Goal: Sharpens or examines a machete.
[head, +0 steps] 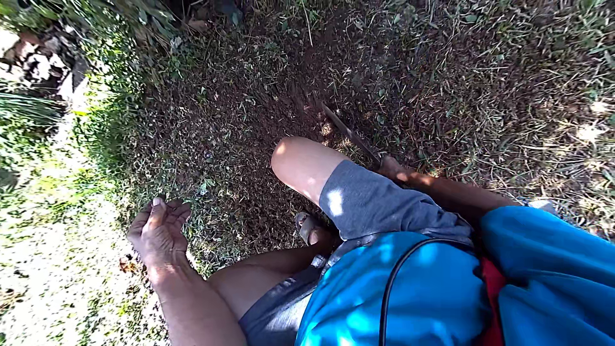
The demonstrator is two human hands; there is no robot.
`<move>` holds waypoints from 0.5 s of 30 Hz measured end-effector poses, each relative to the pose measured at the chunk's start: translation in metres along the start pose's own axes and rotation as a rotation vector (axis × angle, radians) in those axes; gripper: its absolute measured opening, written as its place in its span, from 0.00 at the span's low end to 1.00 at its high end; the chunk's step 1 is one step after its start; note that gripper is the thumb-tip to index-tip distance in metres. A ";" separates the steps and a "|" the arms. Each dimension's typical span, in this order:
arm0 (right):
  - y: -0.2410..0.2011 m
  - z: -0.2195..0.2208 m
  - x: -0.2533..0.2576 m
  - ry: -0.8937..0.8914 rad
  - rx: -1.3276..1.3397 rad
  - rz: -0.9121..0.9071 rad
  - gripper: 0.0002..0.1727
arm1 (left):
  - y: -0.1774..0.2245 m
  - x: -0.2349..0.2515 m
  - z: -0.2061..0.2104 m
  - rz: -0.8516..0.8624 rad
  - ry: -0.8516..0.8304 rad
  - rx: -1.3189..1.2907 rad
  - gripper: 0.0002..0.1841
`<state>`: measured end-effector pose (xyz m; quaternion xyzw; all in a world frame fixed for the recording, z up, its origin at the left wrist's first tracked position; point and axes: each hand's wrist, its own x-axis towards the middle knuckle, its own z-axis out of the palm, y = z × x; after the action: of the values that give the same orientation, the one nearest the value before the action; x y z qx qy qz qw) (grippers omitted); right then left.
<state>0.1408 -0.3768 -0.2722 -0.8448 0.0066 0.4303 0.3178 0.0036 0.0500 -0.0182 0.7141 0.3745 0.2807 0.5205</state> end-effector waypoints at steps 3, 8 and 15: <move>-0.003 -0.002 -0.010 -0.061 -0.198 -0.138 0.17 | -0.001 0.001 0.003 0.002 -0.020 0.014 0.07; -0.033 -0.002 -0.014 -0.093 -0.263 -0.187 0.17 | -0.001 -0.004 -0.002 0.002 -0.002 -0.013 0.07; -0.074 -0.076 -0.032 0.359 0.241 -0.373 0.13 | -0.004 -0.004 -0.016 -0.012 0.043 -0.024 0.06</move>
<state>0.1965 -0.3671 -0.1766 -0.8502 -0.0418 0.2042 0.4834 -0.0123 0.0562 -0.0175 0.6994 0.3865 0.2975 0.5225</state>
